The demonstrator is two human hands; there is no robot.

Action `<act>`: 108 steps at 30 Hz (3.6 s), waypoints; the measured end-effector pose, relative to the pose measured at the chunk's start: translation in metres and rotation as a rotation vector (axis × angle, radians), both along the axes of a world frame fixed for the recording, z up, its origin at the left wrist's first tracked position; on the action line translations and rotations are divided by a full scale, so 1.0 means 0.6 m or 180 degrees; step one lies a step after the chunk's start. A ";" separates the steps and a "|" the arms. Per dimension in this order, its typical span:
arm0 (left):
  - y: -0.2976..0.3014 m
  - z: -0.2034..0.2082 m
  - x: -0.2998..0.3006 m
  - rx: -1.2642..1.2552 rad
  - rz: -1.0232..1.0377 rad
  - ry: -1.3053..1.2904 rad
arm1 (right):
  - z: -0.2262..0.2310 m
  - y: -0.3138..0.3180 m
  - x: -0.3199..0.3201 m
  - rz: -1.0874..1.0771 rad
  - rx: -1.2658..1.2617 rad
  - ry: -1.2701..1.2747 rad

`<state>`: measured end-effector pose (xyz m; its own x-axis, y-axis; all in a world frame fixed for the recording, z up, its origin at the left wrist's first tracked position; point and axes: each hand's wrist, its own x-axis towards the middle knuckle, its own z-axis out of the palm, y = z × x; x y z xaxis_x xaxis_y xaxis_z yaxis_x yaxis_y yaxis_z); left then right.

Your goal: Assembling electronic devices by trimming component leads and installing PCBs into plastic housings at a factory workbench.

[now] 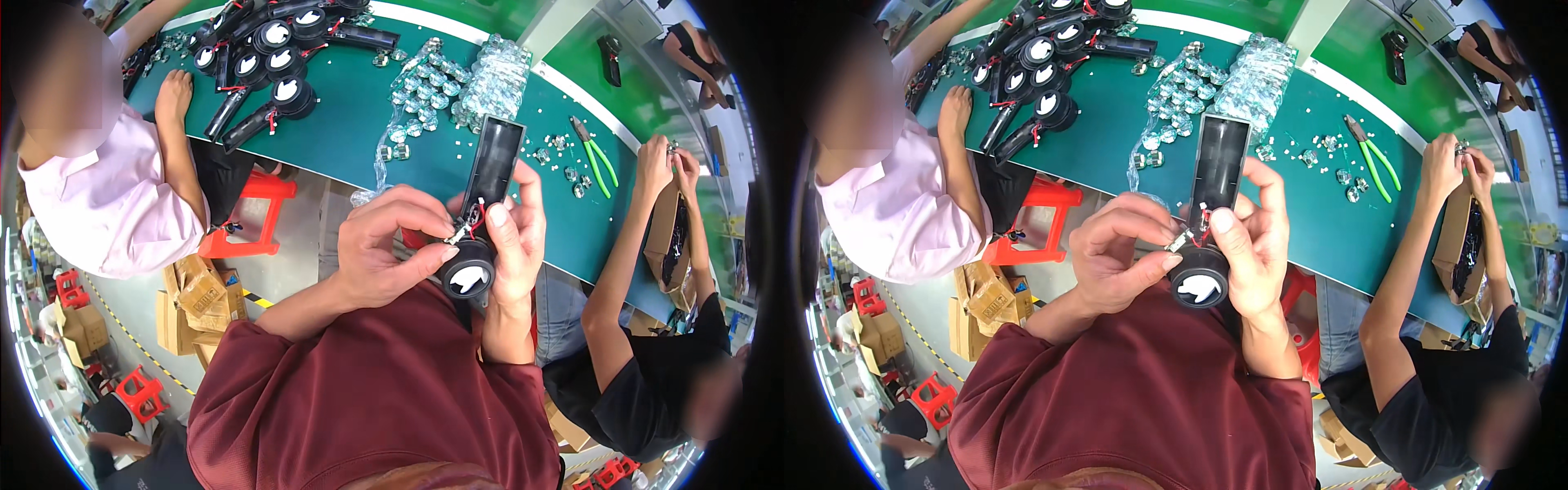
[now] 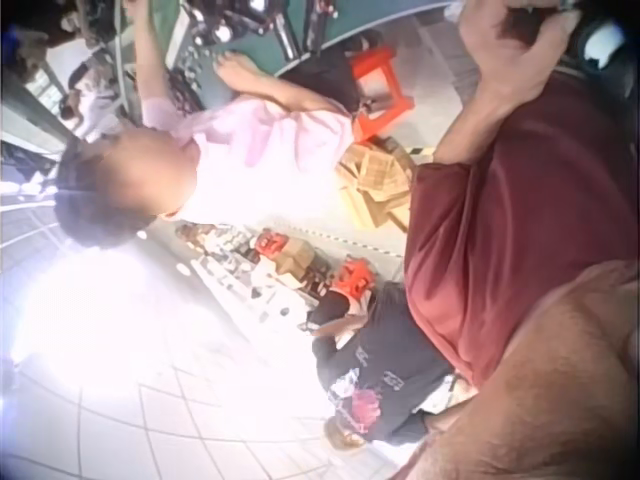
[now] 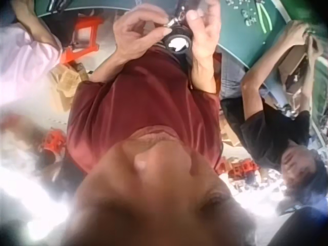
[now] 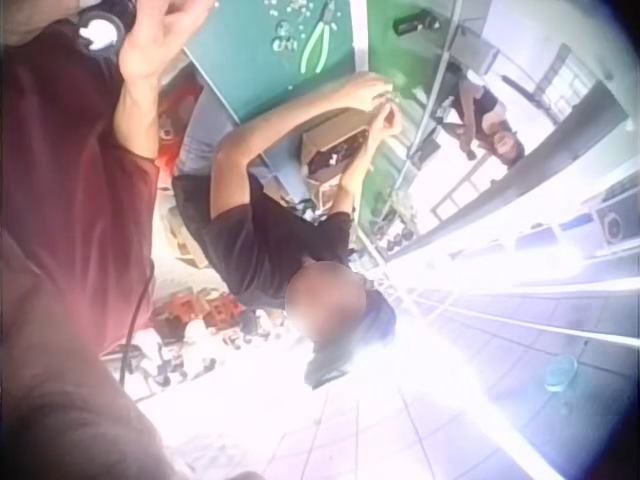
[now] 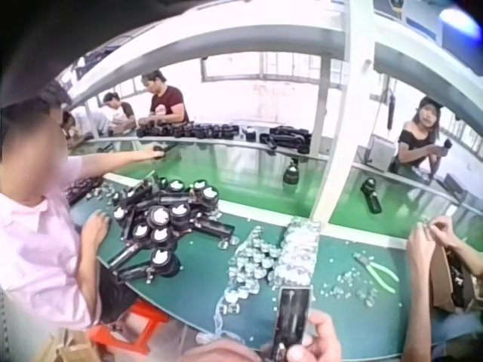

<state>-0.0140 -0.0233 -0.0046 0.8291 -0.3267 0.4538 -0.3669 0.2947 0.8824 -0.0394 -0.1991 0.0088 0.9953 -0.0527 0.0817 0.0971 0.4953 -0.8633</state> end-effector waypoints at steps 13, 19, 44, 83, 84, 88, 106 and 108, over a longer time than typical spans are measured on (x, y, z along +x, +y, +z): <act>-0.005 -0.025 -0.004 -0.0609 -0.0335 0.0547 | 0.026 0.007 -0.010 -0.0077 -0.0140 0.0006; 0.000 -0.014 -0.001 -0.0724 -0.0475 0.0678 | 0.027 0.004 -0.015 -0.0066 -0.0257 0.0058; 0.000 0.017 0.017 0.0619 0.0408 -0.0542 | 0.024 0.000 -0.022 -0.0720 -0.1569 -0.0582; 0.013 0.027 0.029 0.0189 0.0047 -0.0915 | 0.028 -0.007 -0.035 -0.0580 -0.2063 -0.0726; 0.014 0.028 0.030 0.0194 -0.0007 -0.0930 | 0.030 -0.007 -0.036 -0.0595 -0.2133 -0.0694; 0.016 0.026 0.031 0.0243 -0.0082 -0.0949 | 0.036 -0.007 -0.036 -0.0601 -0.2209 -0.0612; 0.013 0.035 0.030 0.0329 0.0093 -0.1098 | 0.041 0.021 -0.034 -0.0949 -0.2006 -0.0719; 0.012 0.034 0.028 0.0310 0.0146 -0.1110 | 0.041 0.023 -0.034 -0.1034 -0.1979 -0.0850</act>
<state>0.0031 -0.0161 0.0161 0.6446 -0.3483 0.6805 -0.6617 0.1917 0.7249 -0.0595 -0.1850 0.0336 0.8797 -0.2058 0.4287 0.4005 -0.1654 -0.9012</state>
